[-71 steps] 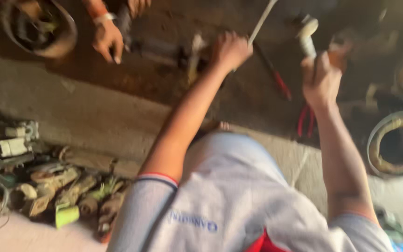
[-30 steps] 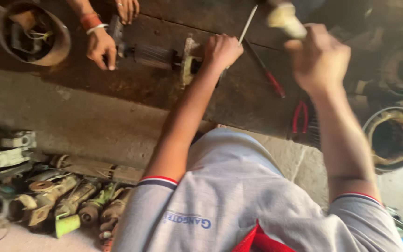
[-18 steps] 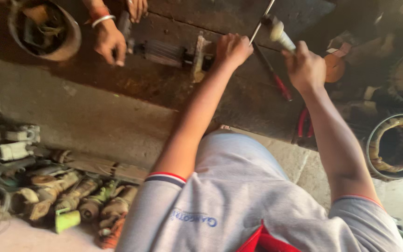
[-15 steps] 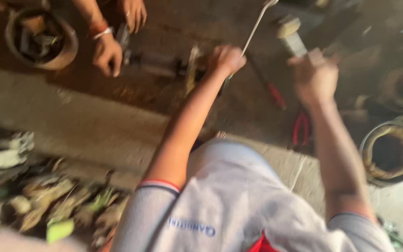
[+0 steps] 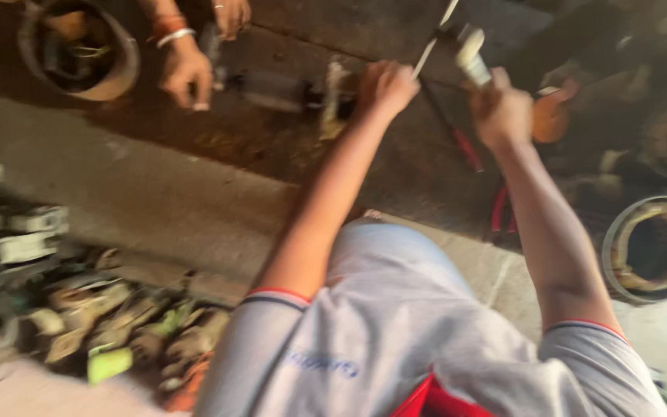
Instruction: The person uses a wrench and hammer to loosen and remove a pulley from a motor shaft. They then separate the motor housing and inspect the internal components.
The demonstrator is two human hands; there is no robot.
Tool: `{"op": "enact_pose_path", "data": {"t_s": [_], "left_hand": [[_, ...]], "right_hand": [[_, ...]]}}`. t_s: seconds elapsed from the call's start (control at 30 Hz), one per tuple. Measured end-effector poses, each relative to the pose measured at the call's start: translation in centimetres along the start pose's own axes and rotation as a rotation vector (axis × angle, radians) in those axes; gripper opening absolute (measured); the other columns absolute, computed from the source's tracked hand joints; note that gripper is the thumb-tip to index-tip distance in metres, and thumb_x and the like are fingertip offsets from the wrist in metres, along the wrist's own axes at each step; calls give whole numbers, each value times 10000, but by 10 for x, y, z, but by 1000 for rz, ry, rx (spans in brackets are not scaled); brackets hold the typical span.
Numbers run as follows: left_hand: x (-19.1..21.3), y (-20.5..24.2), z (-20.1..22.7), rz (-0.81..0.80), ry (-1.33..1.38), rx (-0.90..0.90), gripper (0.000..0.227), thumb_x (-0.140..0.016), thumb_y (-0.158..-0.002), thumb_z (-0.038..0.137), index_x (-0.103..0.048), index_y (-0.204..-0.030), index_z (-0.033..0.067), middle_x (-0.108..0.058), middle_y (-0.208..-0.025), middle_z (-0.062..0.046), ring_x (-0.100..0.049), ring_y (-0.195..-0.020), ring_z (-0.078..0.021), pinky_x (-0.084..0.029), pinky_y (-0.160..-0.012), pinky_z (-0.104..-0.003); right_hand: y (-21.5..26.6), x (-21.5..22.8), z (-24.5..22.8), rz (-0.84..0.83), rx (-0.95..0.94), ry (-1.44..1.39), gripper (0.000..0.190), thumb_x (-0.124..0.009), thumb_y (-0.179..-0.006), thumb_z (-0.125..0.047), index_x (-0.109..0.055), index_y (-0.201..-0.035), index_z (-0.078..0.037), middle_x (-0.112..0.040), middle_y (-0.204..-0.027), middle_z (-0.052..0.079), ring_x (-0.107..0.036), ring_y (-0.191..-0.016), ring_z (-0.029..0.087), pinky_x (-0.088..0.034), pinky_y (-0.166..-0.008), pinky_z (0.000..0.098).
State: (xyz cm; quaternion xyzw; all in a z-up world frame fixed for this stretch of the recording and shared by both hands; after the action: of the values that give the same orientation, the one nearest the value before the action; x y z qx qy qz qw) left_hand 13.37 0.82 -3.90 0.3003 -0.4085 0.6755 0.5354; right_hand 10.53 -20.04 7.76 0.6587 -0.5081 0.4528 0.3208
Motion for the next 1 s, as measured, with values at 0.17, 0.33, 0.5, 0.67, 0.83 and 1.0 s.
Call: {"op": "enact_pose_path", "data": {"t_s": [0.17,0.33,0.5,0.67,0.83,1.0], "left_hand": [[-6,1,-6,-204,-112,42,257,-596,-871,261,-798,-824,109,-754,-826,-195,-756,-796,-358,-585,-695,-493],[-5,-7,11,-223,-121,8,243,-634,-782,306,-796,-759,126,-728,-741,-191,-726,-681,-372,-559,-562,-495],[-20,5,-7,-385,-171,102,295,-601,-896,277,-767,-730,99,-726,-691,-144,-728,-651,-310,-563,-586,-463],[7,8,-1,31,-50,-82,166,-660,-690,246,-782,-661,137,-737,-672,-148,-733,-643,-332,-557,-585,-468],[-16,1,12,-107,-204,-59,200,-643,-784,231,-783,-688,125,-744,-726,-172,-751,-714,-325,-577,-635,-453],[-20,-6,7,-225,-179,39,204,-628,-802,226,-784,-714,128,-745,-738,-166,-756,-702,-314,-577,-600,-460]], "right_hand": [[20,87,-22,311,271,2,317,-736,-1141,-170,-562,-999,54,-605,-759,179,-542,-619,350,-464,-590,347],[65,164,22,577,441,-629,251,-602,-1158,-224,-618,-1149,26,-640,-997,108,-603,-759,213,-466,-664,276],[32,70,7,652,455,101,259,-644,-783,-225,-675,-1012,-108,-681,-909,85,-683,-778,260,-549,-651,339],[0,7,-17,112,187,111,318,-724,-1106,-333,-626,-1061,-34,-687,-870,160,-666,-779,398,-501,-663,510],[16,117,-22,310,283,0,116,-700,-1007,-93,-608,-1060,-46,-686,-982,120,-686,-792,289,-532,-682,321],[32,136,-12,518,496,-186,185,-717,-1038,-186,-606,-1042,-38,-674,-889,145,-673,-746,342,-514,-639,395]]}}
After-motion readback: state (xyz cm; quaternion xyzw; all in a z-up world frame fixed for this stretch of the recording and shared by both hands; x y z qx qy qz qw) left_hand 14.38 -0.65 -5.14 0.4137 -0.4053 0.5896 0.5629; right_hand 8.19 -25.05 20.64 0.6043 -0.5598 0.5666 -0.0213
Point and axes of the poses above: each hand's wrist, its own y-axis away from the middle knuckle, its own x-axis out of the back of the hand, z = x × y, the point moved 7 cm from there along -y, towards the middle knuckle
